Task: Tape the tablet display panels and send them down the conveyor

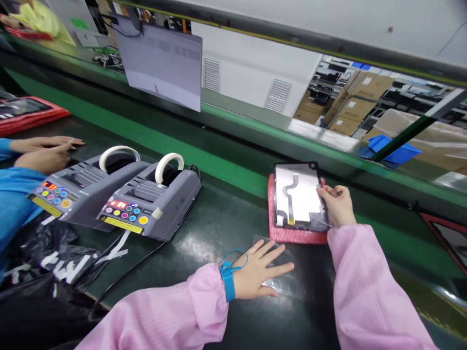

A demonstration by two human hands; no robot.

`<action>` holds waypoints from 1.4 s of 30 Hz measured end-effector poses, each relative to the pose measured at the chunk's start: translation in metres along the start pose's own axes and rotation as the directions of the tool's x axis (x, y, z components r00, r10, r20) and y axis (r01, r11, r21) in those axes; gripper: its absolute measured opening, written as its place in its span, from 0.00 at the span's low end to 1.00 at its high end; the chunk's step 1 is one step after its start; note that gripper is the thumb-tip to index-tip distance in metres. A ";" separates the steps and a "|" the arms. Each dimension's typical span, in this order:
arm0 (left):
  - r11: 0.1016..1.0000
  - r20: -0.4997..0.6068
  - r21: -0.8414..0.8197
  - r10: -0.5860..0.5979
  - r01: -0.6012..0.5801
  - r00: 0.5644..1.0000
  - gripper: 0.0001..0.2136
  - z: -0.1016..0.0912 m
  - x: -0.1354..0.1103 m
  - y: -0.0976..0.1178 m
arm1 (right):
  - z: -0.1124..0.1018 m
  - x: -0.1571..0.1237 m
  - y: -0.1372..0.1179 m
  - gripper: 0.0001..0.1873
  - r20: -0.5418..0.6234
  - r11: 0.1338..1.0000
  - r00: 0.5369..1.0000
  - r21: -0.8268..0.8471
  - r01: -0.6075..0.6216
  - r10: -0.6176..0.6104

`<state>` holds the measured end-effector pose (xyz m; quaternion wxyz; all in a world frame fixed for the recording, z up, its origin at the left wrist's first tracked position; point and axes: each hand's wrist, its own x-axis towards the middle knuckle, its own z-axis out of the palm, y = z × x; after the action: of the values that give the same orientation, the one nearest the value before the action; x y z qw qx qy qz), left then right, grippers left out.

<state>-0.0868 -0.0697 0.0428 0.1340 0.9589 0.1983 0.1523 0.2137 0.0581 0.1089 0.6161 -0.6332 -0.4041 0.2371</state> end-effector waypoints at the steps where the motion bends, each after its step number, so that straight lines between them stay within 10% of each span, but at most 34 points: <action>1: 1.000 0.016 -0.009 0.002 -0.002 1.000 0.33 -0.001 -0.001 0.000 | 0.002 0.016 -0.001 0.34 -0.043 1.000 0.999 -0.004 0.011 -0.011; 10: 0.999 0.064 -0.036 0.001 0.001 0.998 0.26 -0.013 -0.005 -0.001 | -0.032 0.042 0.014 0.31 -0.123 0.997 0.992 -0.062 -0.045 0.037; 20: 0.999 0.005 -0.007 -0.041 0.041 0.999 0.22 -0.006 0.010 0.021 | -0.145 -0.127 0.020 0.30 0.132 0.966 0.968 0.119 -0.231 0.215; 25: 0.990 0.003 -0.034 0.139 -0.139 0.990 0.20 0.005 0.023 0.050 | -0.176 -0.191 0.025 0.23 -0.008 0.957 0.957 -0.012 -0.290 0.290; 42: 0.980 0.044 -0.049 0.193 -0.191 0.980 0.21 0.032 0.065 0.094 | -0.168 -0.182 0.022 0.22 -0.012 0.959 0.977 -0.185 -0.213 0.215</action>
<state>0.0131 -0.1323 0.0584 0.1450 0.9737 0.0979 0.1456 0.2501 -0.1851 0.0732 0.5236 -0.7267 -0.3563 0.2662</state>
